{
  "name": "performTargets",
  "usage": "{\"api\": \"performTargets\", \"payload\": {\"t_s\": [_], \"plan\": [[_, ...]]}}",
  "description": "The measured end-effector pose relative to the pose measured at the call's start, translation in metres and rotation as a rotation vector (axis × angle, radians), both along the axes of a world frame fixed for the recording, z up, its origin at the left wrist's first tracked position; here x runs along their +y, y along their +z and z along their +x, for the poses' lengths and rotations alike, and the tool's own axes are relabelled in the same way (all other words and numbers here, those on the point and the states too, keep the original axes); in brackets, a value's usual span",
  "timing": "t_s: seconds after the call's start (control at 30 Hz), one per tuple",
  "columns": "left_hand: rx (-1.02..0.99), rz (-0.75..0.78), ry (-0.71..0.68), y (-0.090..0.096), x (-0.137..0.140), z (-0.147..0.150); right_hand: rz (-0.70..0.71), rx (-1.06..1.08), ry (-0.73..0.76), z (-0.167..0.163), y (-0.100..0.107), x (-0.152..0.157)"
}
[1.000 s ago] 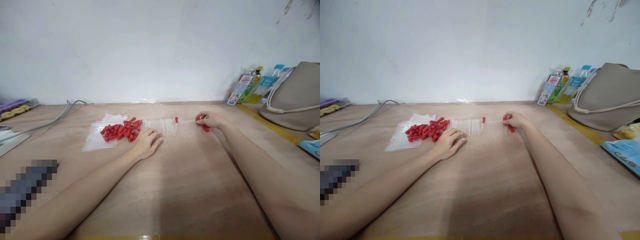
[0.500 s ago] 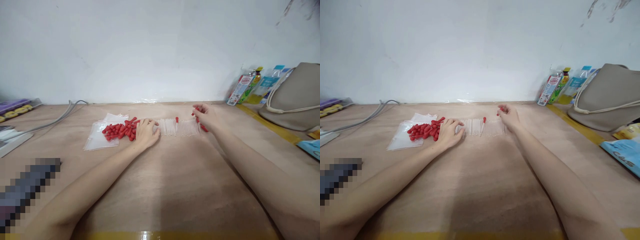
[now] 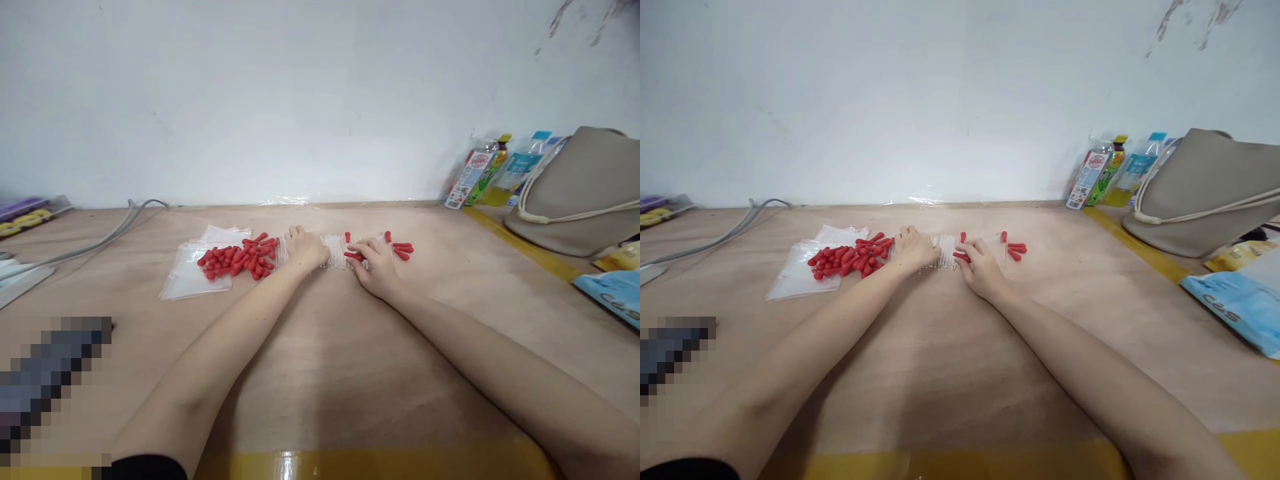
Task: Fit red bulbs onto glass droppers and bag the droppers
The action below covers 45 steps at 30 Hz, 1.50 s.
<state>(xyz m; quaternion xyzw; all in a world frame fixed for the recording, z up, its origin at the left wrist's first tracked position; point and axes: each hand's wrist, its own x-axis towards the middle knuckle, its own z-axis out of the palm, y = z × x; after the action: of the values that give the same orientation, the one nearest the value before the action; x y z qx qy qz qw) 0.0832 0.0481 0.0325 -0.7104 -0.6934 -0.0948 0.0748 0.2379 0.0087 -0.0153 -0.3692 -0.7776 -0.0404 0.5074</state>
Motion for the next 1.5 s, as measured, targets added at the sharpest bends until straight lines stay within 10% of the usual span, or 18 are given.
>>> {"api": "performTargets", "payload": {"t_s": [0.17,0.63,1.5], "plan": [[0.007,0.004,-0.023,0.005,-0.001,0.003,0.012,-0.015,0.024,-0.003,-0.004,-0.001],[-0.125,0.331,-0.742,-0.034,-0.048,-0.077,-0.16,-0.062,0.147,-0.01,0.006,-0.012],[-0.166,0.451,-0.956,-0.04,-0.038,-0.072,-0.114,-0.106,0.197,-0.009,-0.001,-0.009]]}}
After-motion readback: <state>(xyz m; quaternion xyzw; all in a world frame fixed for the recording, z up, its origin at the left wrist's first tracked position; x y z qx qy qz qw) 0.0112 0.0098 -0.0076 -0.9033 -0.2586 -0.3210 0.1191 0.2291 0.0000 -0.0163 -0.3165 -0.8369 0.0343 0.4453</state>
